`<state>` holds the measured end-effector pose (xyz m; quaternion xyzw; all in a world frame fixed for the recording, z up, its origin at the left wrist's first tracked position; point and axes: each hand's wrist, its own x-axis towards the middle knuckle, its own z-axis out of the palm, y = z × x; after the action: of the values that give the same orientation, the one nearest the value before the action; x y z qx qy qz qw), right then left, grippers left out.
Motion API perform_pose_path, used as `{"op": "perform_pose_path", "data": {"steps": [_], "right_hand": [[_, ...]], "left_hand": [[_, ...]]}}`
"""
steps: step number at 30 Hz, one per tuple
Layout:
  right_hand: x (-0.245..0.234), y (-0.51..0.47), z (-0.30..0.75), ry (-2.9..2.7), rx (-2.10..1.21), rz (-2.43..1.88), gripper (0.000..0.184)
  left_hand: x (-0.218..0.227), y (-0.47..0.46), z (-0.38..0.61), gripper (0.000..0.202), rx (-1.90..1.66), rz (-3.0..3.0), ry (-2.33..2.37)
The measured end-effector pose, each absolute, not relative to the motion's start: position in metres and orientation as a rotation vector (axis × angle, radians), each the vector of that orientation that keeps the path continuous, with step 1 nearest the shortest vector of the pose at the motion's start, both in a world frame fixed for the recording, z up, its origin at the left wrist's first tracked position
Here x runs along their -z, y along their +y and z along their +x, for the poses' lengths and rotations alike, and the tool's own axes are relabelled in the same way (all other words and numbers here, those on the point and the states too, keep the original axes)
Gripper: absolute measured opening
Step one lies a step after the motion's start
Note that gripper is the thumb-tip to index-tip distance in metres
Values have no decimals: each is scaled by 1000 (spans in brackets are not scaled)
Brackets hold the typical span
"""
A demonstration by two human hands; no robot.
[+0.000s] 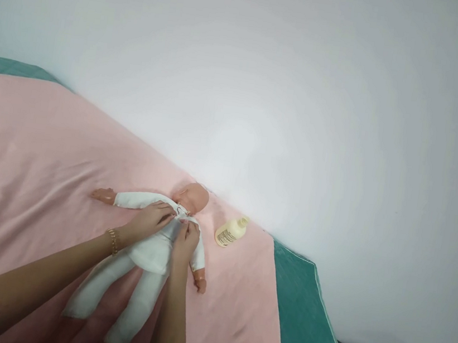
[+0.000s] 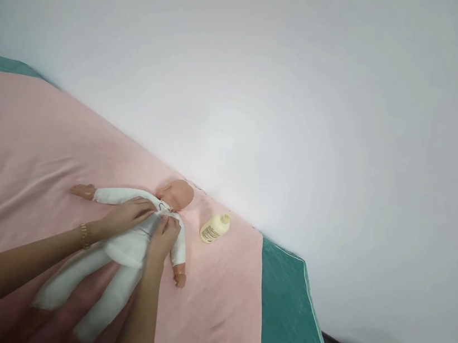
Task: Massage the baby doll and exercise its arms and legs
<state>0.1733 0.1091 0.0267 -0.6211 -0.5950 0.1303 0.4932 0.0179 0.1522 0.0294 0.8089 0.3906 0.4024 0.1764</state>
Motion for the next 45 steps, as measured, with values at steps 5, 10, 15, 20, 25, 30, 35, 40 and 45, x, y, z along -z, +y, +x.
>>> {"op": "perform_pose_path", "data": {"steps": [5,10,15,20,25,30,35,40,45], "right_hand": [[-12,121,167,-1489,-233,-1602,32],[-2,119,164,-1524,-159,-1630,27],[-6,114,162,-1542,-125,-1591,27],[-12,109,159,-1555,-112,-1523,30],[-9,112,161,-1569,-151,-1573,26],[-5,117,164,-1581,-170,-1603,30],[-6,115,164,-1577,-177,-1600,32],[-9,109,162,-1559,-174,-1574,34],[-11,109,162,-1573,-182,-1570,37]], "left_hand": [[-15,160,24,34,-1091,2364,1119],[-5,159,23,31,-1066,2405,1141],[-4,157,22,29,-1101,2438,1120],[-3,154,21,29,-1168,2427,1144],[0,157,23,29,-1139,2427,1173],[1,160,24,27,-1084,2450,1179],[3,159,24,30,-1095,2452,1190],[5,157,23,33,-1125,2441,1195],[5,157,24,32,-1118,2425,1201]]}}
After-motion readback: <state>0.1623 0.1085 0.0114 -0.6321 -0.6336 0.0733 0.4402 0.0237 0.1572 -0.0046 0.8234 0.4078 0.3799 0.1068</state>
